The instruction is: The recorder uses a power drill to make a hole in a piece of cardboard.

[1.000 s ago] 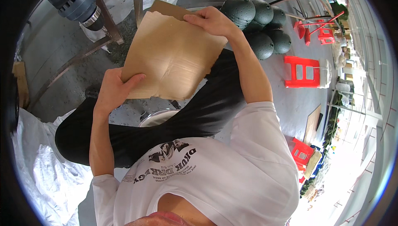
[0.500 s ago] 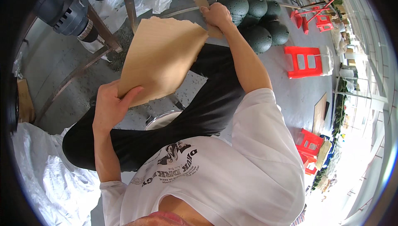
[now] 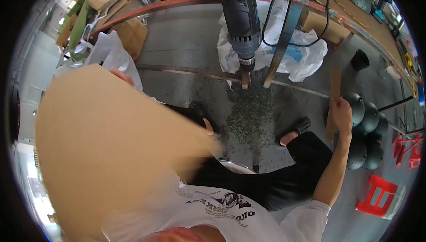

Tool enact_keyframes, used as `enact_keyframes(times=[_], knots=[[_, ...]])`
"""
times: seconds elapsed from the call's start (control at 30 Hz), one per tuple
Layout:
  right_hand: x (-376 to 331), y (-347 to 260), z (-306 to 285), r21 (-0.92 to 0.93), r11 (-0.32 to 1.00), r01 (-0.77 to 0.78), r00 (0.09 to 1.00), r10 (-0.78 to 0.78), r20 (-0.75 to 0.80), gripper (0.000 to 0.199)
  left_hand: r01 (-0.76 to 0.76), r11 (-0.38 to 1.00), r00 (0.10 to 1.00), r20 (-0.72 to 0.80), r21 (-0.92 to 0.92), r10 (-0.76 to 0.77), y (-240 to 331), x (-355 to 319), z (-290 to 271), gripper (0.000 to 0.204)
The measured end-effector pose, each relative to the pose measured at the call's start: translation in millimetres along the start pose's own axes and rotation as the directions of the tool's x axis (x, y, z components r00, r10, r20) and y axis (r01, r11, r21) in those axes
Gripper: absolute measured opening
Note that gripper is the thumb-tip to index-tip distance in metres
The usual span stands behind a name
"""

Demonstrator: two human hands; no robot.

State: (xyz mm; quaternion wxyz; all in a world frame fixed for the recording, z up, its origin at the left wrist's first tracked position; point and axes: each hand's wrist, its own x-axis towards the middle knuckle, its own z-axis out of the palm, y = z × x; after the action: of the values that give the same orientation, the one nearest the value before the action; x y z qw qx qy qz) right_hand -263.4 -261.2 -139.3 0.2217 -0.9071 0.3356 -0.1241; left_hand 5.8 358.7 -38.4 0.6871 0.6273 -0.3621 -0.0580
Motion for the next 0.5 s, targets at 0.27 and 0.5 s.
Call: enact_keyframes(times=[0.27, 0.5], knots=[[-14.1, -22.2, -15.1, 0.039, 0.996, 0.079, 0.996, -0.078, -0.037, 0.033, 0.082, 0.997, 0.812, -0.581, 0.011, -0.061, 14.5, 184.6, -148.3, 0.042], [-12.0, -9.8, -7.1, 0.042, 0.992, 0.119, 0.992, -0.116, -0.058, 0.03, 0.292, 0.949, 0.502, -0.825, -0.122, -0.26, -9.2, 255.8, -252.8, 0.048]])
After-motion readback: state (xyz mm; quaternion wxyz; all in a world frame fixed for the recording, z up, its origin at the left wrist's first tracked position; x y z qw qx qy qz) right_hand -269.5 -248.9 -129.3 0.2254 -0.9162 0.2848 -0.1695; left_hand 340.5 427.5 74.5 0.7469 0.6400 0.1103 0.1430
